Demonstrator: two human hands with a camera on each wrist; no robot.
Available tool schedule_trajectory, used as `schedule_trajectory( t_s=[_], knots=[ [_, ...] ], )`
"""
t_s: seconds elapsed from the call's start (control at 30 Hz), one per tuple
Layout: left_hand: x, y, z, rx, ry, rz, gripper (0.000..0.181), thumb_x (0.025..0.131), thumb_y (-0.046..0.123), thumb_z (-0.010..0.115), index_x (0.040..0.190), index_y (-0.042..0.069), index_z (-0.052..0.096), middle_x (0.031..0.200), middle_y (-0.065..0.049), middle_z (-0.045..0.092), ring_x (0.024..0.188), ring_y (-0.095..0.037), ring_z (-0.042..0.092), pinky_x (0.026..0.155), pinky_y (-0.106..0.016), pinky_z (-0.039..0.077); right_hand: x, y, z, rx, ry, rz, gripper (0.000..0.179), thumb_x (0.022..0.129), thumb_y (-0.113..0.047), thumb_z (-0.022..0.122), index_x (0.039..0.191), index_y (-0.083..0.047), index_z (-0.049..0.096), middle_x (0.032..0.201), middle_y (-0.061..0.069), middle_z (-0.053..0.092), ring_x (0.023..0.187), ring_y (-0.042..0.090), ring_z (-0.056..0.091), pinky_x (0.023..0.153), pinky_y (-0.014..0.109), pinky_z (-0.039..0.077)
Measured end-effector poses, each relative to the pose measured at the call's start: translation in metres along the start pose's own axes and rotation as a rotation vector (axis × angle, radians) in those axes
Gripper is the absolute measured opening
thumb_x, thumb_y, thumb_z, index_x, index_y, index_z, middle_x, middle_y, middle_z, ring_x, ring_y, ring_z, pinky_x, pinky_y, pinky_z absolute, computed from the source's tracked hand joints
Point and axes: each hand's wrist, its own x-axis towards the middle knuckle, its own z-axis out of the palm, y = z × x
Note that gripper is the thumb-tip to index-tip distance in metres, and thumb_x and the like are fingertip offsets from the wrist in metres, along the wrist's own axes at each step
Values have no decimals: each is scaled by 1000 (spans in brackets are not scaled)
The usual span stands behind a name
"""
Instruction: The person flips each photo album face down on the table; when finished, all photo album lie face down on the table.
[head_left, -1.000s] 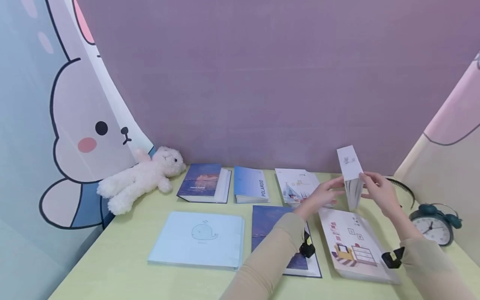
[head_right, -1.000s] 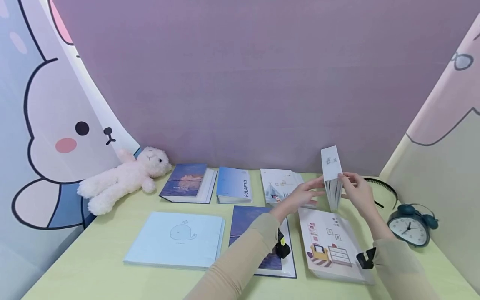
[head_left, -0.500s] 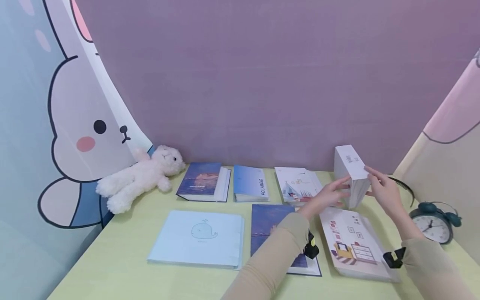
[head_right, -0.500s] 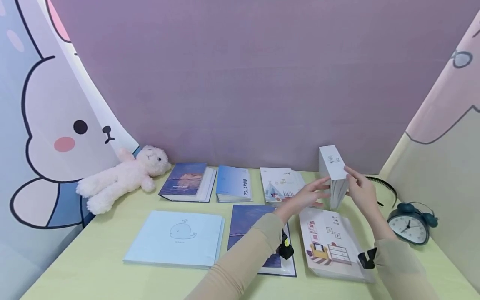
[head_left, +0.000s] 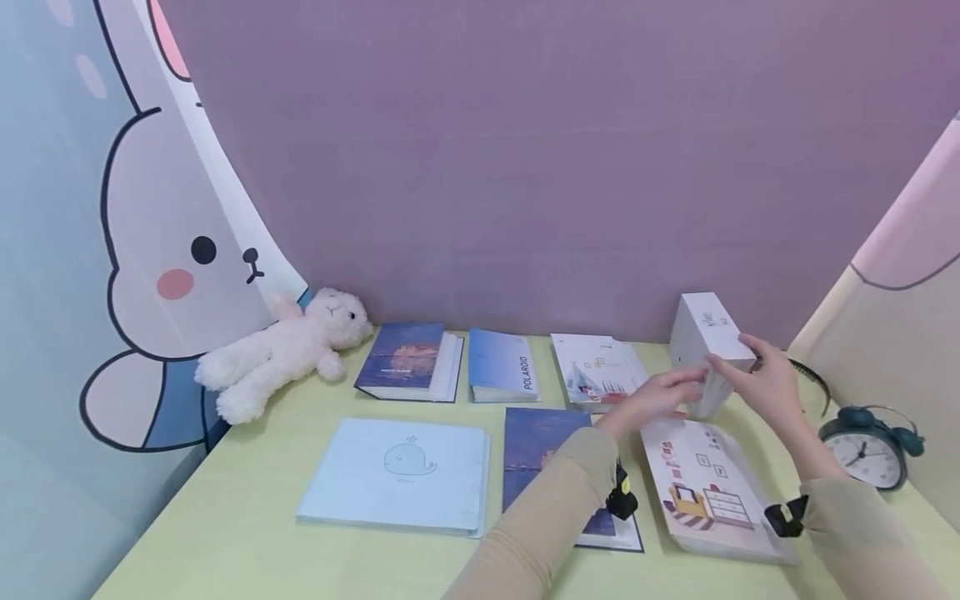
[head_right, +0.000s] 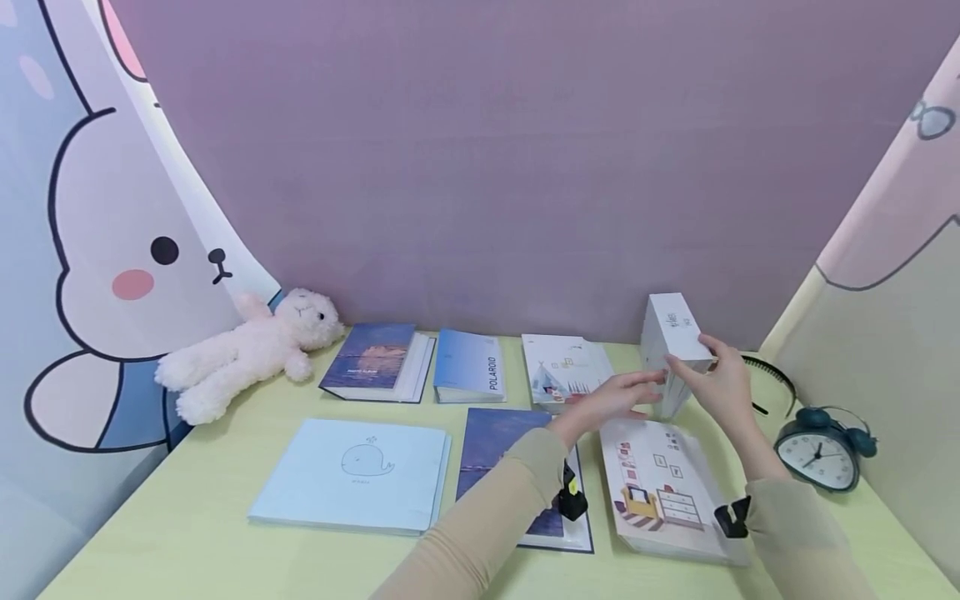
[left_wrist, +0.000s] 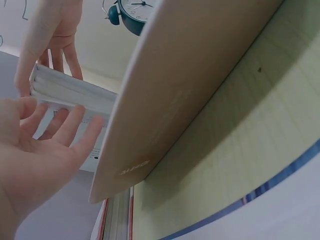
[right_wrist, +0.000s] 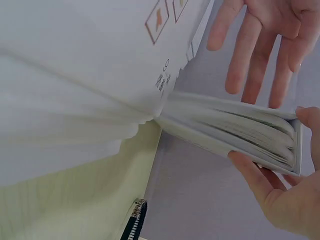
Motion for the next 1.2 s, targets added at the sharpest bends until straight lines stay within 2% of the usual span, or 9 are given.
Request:
schedule_trajectory(
  t_s=[0.1, 0.33, 0.53, 0.73, 0.87, 0.97, 1.03, 1.1, 1.2],
  knots=[
    [-1, -2, 0, 94, -7, -14, 39, 98, 33, 46, 138, 29, 48, 139, 11, 49, 119, -11, 54, 90, -27, 51, -1, 7, -2, 41, -29, 28, 78, 89, -38, 61, 143, 7, 28, 127, 34, 44, 80, 11, 46, 51, 12, 42],
    [-4, -8, 0, 241, 22, -18, 40, 99, 35, 46, 137, 25, 49, 137, 7, 52, 116, -11, 56, 95, -23, 47, -5, 25, -4, 209, -115, 109, 80, 94, -37, 53, 148, 5, 11, 133, 39, 35, 73, -18, 42, 57, 13, 52],
    [-6, -10, -2, 299, 99, 37, 37, 98, 23, 47, 134, 16, 52, 138, 2, 52, 127, -10, 46, 103, -20, 39, -7, 36, -9, 234, -162, 134, 76, 96, -35, 49, 144, 13, 15, 128, 41, 38, 68, -15, 51, 61, 21, 57],
    [-4, -9, -6, 358, 197, -44, 36, 96, 19, 49, 131, 16, 55, 129, -4, 59, 115, -14, 56, 94, -21, 46, -5, 43, -16, 168, -212, 142, 76, 96, -37, 47, 142, 15, 16, 128, 44, 39, 63, -7, 60, 59, 8, 48],
    [-3, -9, -9, 551, 145, -98, 37, 96, 21, 48, 132, 12, 54, 133, -2, 57, 122, -12, 52, 102, -19, 39, -4, 46, -18, 152, -199, 109, 68, 96, -33, 48, 136, 19, 29, 118, 40, 49, 65, -9, 58, 60, 9, 49],
    [-6, -8, -10, 673, 99, -140, 38, 97, 25, 46, 132, 12, 54, 135, 1, 55, 125, -10, 48, 105, -17, 36, -5, 49, -17, 162, -198, 89, 65, 97, -31, 46, 134, 20, 31, 117, 40, 50, 68, -13, 54, 61, 10, 50],
    [-8, -5, -10, 716, 97, -170, 38, 97, 26, 45, 132, 13, 54, 134, 3, 55, 125, -9, 49, 104, -18, 36, -6, 52, -17, 178, -195, 84, 65, 97, -31, 46, 134, 20, 32, 101, 21, 63, 69, -15, 53, 62, 10, 51],
    [-10, -2, -10, 736, 102, -183, 38, 96, 26, 45, 131, 14, 55, 134, 4, 55, 124, -9, 49, 104, -17, 37, -5, 54, -18, 199, -201, 81, 63, 97, -30, 46, 134, 19, 33, 89, 2, 66, 69, -14, 55, 62, 10, 51],
    [-12, 2, -12, 762, 97, -173, 38, 96, 25, 45, 131, 14, 55, 133, 4, 56, 124, -8, 49, 103, -16, 37, -3, 58, -17, 197, -234, 82, 60, 98, -29, 45, 131, 20, 36, 86, -1, 67, 69, -11, 57, 61, 10, 50]
  ],
)
